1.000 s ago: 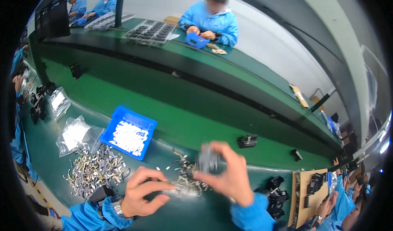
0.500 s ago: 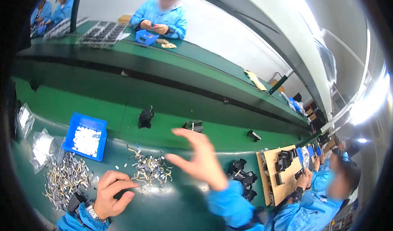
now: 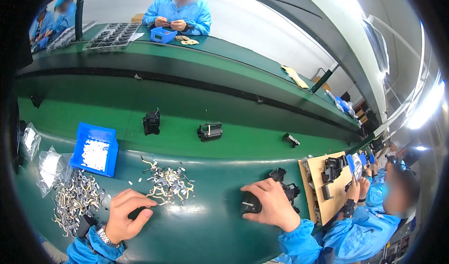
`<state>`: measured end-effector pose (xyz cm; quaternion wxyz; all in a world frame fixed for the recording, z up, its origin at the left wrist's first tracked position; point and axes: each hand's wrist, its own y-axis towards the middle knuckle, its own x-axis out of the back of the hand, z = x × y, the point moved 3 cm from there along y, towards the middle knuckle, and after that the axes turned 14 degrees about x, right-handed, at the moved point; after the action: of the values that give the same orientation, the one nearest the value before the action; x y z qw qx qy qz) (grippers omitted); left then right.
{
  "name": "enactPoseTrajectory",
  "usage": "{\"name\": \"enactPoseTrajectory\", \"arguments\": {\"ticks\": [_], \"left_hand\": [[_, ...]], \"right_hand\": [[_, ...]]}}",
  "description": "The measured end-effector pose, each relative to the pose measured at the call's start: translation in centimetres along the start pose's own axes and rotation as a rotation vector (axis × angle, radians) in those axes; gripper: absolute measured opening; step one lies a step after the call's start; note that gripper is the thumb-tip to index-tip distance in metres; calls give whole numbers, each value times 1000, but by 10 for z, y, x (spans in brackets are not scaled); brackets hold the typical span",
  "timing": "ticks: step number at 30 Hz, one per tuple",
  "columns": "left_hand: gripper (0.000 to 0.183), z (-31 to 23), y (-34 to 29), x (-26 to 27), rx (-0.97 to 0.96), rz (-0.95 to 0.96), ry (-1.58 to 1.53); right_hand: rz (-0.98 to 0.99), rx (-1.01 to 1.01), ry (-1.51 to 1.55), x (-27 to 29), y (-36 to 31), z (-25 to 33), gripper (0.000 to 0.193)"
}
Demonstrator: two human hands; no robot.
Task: Assembling small plastic and metal components at a factory workbench.
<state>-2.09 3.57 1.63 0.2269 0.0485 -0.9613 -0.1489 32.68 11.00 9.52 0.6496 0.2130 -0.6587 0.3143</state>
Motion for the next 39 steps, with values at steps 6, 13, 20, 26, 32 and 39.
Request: {"name": "enactPoseTrajectory", "arguments": {"ticks": [6,13,20,26,32,39], "left_hand": [[17,0,3,-3,1,22,0],[16,-2,6,1,28,-33,-29],[14,0,7,9,16,-72,-7],[9,2,4,8,88,-100,53],[12,3,12,8,108,-79,324],[16,-3,12,-2,4,-36,579]], "right_hand": [[-144,437,1023,-2,40,67,80],[-214,549,1047,-51,83,115,78],[-363,485,536,-52,68,123,94],[-419,599,646,-50,72,120,79],[-410,524,423,-69,70,127,52],[-431,462,543,-60,71,128,57]]}}
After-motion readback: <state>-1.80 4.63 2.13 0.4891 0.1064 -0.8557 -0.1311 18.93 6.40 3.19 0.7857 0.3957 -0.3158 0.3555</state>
